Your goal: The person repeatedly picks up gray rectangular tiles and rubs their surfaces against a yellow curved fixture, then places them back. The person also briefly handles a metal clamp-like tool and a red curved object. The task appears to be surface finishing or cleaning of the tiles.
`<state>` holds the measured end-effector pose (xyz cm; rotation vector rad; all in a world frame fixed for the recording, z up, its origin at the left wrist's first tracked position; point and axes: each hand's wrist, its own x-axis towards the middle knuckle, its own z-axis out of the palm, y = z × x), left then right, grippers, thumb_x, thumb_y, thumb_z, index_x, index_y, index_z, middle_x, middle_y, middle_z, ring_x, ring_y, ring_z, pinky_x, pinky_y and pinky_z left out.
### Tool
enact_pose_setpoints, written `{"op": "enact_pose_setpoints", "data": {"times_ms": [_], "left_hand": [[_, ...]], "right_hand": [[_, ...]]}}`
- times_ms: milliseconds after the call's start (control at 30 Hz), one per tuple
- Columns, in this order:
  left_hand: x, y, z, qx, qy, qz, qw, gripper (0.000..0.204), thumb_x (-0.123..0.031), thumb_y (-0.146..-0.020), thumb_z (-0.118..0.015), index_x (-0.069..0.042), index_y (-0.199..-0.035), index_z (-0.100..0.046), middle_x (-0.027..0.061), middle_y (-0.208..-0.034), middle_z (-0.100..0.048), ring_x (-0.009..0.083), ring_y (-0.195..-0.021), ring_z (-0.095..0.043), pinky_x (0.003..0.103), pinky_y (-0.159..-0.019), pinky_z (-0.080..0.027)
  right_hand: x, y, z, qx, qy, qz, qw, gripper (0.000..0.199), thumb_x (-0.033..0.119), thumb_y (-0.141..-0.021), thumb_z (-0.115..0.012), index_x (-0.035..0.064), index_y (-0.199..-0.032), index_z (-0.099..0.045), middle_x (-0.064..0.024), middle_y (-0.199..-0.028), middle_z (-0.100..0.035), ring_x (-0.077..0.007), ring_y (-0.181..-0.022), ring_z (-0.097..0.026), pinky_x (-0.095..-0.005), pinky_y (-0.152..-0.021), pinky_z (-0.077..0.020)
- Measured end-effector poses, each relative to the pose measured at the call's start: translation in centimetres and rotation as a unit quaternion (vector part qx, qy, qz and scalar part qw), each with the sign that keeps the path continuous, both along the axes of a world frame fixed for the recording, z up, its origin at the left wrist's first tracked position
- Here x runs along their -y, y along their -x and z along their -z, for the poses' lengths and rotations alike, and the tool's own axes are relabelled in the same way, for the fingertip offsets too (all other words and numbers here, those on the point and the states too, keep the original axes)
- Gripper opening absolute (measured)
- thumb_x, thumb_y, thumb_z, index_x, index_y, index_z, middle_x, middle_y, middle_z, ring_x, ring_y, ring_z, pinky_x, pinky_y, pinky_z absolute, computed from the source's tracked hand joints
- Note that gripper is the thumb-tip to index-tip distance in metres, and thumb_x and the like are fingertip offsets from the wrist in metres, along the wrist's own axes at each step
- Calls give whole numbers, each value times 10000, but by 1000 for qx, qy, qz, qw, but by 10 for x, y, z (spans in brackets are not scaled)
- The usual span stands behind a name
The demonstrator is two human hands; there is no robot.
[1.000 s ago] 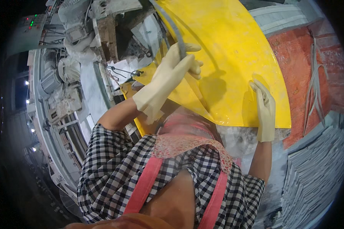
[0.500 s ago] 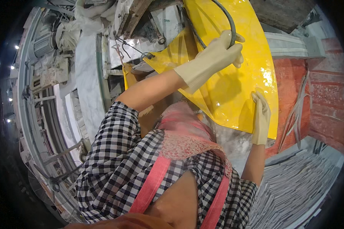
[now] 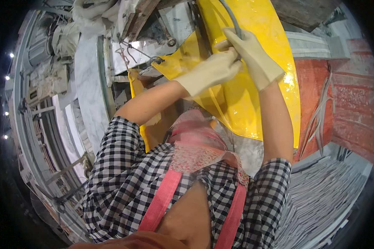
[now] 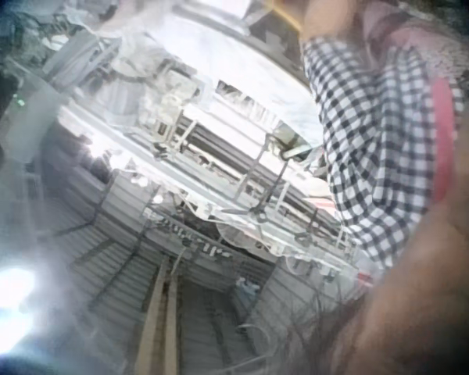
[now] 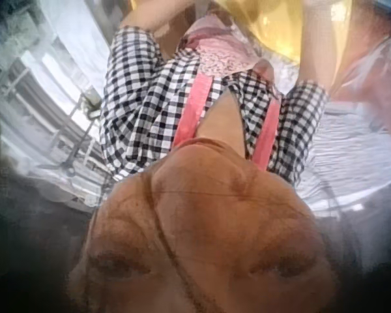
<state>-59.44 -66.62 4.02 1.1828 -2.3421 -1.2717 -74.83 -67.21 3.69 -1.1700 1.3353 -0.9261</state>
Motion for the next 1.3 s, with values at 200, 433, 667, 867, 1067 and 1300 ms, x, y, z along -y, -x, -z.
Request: {"op": "enact_pose_setpoints", "data": {"times_ms": [200, 433, 667, 867, 1067, 1300], "left_hand": [[68, -42, 16, -73, -63, -70, 993, 334, -309, -950, -585, -96, -1137, -761, 141, -1023, -749, 256, -867, -723, 350, -801, -558], [187, -52, 87, 27, 36, -386, 921, 546, -251, -956, -568, -75, -1472, -530, 127, -1340, -660, 250, -1163, -651, 312, -965, -484], [220, -31, 91, -238, -36, -350, 905, 535, -398, -1063, -521, -61, -1478, -502, 130, -1373, -606, 237, -1158, -622, 348, -1003, -491], [202, 6, 49, -326, -97, -358, 870, 519, -415, -1047, -532, -16, -1377, -572, 78, -1134, -648, 171, -966, -606, 319, -863, -489], [195, 11, 45, -127, 6, -343, 930, 371, -153, -988, -518, 33, -1301, -588, 57, -829, -644, 131, -716, -610, 300, -712, -501], [197, 6, 54, -144, -22, -332, 932, 424, -142, -1053, -516, 13, -1447, -491, 36, -732, -581, 116, -588, -533, 263, -546, -440]], "right_hand": [[20, -4, -9, 148, 42, 153, 976, 319, 263, -1007, -609, 17, -1159, -742, -116, -821, -753, -172, -824, -739, -267, -776, -565], [21, 22, -47, 168, 87, 185, 964, 342, 283, -1009, -576, 5, -1126, -739, -81, -698, -676, -144, -676, -675, -259, -728, -546], [2, 5, -28, 214, -73, 163, 960, 462, 405, -1073, -485, 21, -1105, -740, -45, -541, -602, -89, -351, -438, -235, -368, -325], [-33, -21, 14, 220, -221, 93, 946, 473, 438, -1077, -474, 16, -1058, -686, -72, -619, -645, -130, -438, -519, -269, -460, -415], [-48, -47, 13, 153, -186, 5, 971, 450, 427, -1075, -472, 8, -1015, -622, -118, -726, -680, -232, -624, -650, -353, -636, -513], [-39, -36, 9, 67, -164, -61, 982, 469, 444, -1059, -488, -9, -1045, -610, -140, -770, -732, -256, -626, -680, -370, -655, -539]]}}
